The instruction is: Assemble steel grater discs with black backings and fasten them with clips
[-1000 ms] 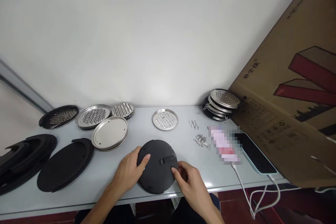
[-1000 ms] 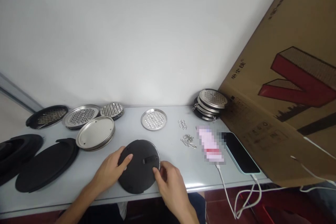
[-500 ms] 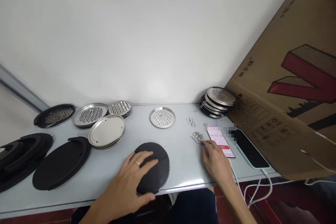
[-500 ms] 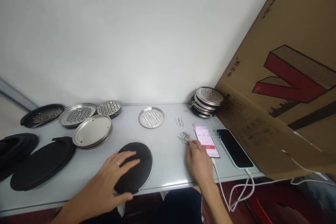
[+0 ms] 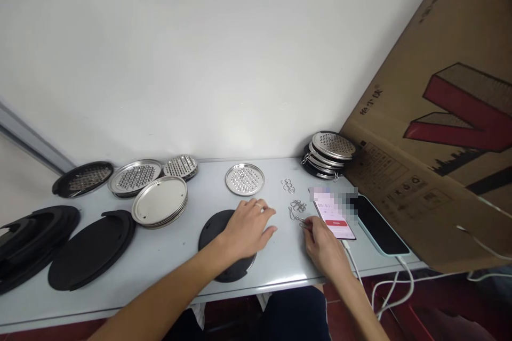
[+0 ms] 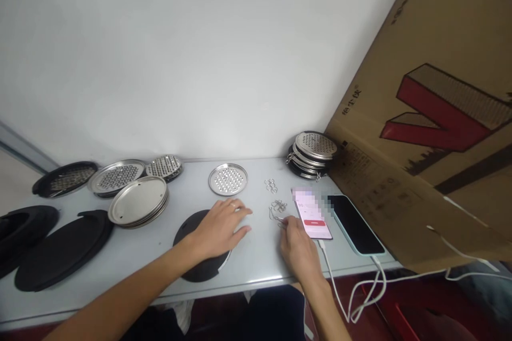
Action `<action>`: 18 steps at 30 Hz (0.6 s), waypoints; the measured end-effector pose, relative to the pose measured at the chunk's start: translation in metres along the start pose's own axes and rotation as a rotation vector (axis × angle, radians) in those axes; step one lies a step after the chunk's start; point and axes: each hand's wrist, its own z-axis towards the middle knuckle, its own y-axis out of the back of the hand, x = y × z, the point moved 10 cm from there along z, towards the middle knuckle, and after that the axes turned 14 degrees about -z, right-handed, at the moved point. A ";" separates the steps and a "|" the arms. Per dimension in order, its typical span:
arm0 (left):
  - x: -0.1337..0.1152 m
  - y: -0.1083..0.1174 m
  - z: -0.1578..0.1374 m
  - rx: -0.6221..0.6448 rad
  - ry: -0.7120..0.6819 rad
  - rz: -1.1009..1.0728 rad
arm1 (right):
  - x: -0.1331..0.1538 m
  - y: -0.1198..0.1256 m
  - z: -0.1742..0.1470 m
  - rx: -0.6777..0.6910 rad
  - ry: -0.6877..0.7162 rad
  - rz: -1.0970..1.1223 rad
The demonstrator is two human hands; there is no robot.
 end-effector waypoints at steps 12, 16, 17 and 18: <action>0.035 -0.054 0.142 0.049 0.169 0.014 | 0.003 0.002 -0.011 0.101 -0.047 -0.086; 0.046 -0.058 0.142 0.107 0.207 -0.003 | 0.005 0.005 -0.021 0.134 -0.043 -0.168; 0.046 -0.058 0.142 0.111 0.204 -0.006 | 0.007 0.005 -0.022 0.142 -0.028 -0.169; 0.046 -0.056 0.142 0.108 0.199 -0.007 | 0.010 0.005 -0.022 0.150 -0.011 -0.163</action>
